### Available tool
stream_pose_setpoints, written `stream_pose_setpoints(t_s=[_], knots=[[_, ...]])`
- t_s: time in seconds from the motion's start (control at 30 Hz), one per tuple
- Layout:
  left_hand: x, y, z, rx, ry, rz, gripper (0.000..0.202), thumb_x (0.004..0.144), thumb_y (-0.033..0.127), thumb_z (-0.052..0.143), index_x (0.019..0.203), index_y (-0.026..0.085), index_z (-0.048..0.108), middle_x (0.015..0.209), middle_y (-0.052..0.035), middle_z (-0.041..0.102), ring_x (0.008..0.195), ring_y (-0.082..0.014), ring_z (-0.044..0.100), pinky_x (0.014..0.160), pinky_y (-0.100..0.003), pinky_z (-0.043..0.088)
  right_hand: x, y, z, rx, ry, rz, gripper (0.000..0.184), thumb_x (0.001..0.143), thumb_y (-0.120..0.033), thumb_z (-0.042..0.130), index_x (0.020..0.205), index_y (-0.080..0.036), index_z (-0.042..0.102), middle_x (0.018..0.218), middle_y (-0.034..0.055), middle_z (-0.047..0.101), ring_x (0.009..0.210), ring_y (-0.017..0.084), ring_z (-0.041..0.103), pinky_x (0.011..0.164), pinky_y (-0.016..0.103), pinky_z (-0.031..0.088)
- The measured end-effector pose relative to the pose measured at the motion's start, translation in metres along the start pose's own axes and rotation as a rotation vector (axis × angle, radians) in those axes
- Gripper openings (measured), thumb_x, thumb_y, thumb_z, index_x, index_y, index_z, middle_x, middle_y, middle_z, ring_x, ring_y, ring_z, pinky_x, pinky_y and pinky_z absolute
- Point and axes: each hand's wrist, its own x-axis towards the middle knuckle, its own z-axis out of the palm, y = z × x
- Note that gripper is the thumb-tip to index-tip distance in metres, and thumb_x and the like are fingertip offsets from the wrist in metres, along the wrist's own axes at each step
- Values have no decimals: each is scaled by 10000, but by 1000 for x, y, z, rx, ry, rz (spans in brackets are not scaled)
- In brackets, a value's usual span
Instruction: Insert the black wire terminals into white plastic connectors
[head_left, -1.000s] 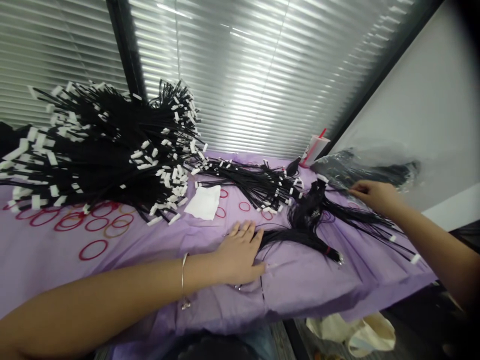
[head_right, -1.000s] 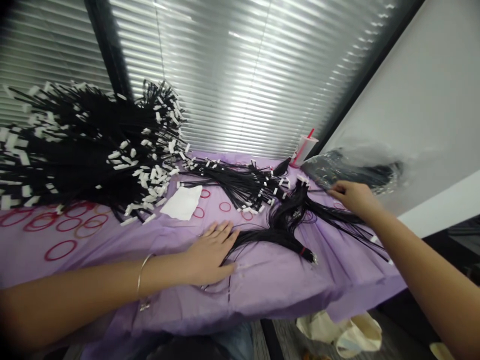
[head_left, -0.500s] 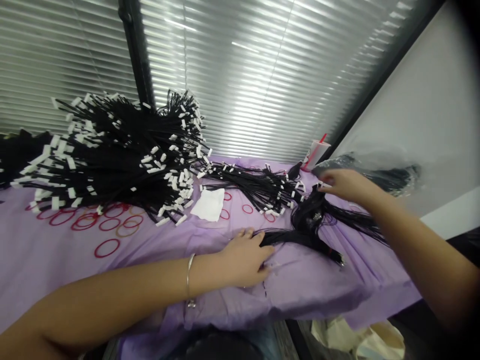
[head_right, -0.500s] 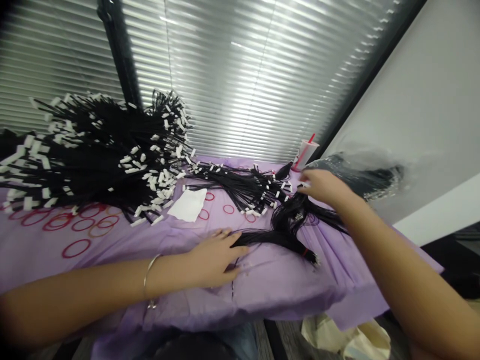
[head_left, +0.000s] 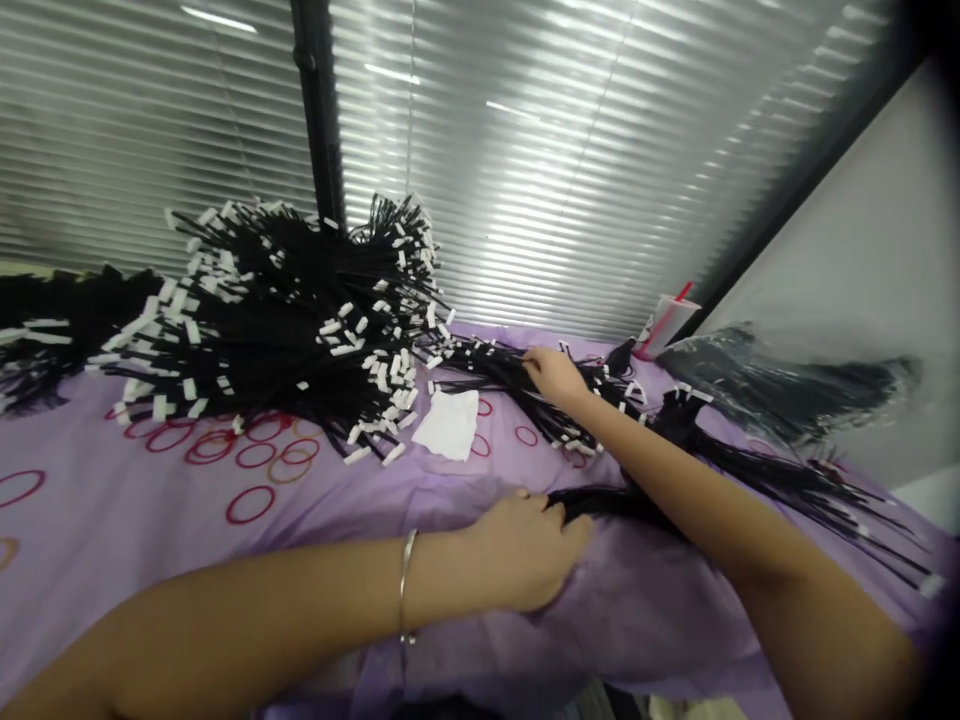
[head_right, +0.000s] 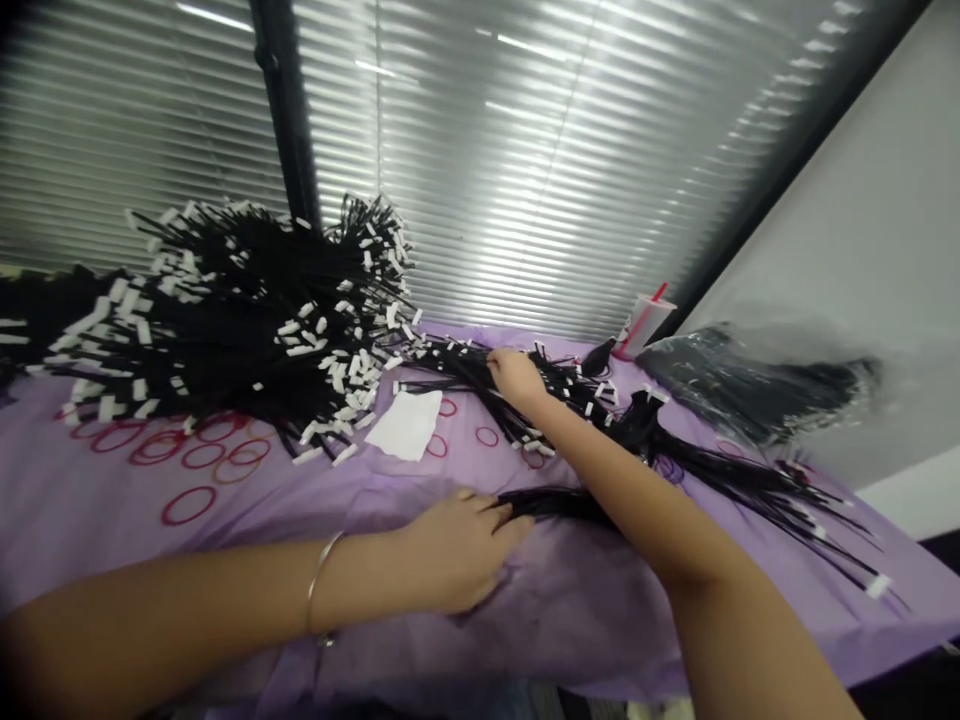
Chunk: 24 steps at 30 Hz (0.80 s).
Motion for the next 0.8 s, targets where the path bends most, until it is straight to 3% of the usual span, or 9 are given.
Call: stream_pose_setpoints(t_s=[0.17, 0.27, 0.37, 0.5, 0.63, 0.8], knots=[[1, -8, -11, -403, 75, -88, 636, 777, 567, 514, 1217, 112, 461, 1108, -169, 605, 997, -321, 576, 867, -468, 430, -44, 3, -44, 118, 108, -259, 200, 902, -243, 458, 1031, -158, 585, 1061, 88, 621, 1033, 187, 560, 916, 400, 453], [5, -18, -17, -914, 200, -271, 570, 764, 622, 512, 1057, 133, 525, 1053, -147, 594, 984, -285, 561, 873, -435, 432, -65, 2, -62, 195, 134, -398, 168, 893, -219, 462, 996, -181, 589, 1015, 70, 648, 1009, 166, 576, 906, 362, 470], [6, -27, -23, -1485, 278, -411, 511, 763, 632, 502, 968, 164, 480, 952, -91, 565, 816, -192, 573, 781, -381, 481, -74, 4, -69, 247, 140, -464, 155, 890, -203, 468, 983, -186, 591, 990, 63, 657, 957, 149, 600, 857, 329, 498], [-7, -40, -33, -1961, 306, -573, 493, 770, 634, 507, 915, 164, 481, 866, -52, 547, 663, -138, 562, 641, -311, 492, -79, 4, -66, 298, 123, -497, 140, 879, -181, 489, 962, -188, 602, 985, 62, 660, 930, 139, 613, 824, 306, 514], [-18, -60, -30, -2188, 380, -739, 564, 805, 675, 390, 767, 134, 543, 677, -41, 559, 567, -129, 550, 562, -259, 470, -91, -7, -56, 347, 133, -496, 130, 873, -164, 504, 952, -186, 604, 992, 66, 661, 939, 137, 613, 830, 291, 514], [-16, -73, -14, -2179, 375, -828, 415, 909, 431, 418, 646, 131, 533, 584, -19, 537, 512, -97, 534, 538, -226, 470, -104, -15, -41, 278, 72, -468, 144, 886, -185, 487, 971, -195, 603, 977, 57, 659, 908, 152, 617, 820, 302, 516]])
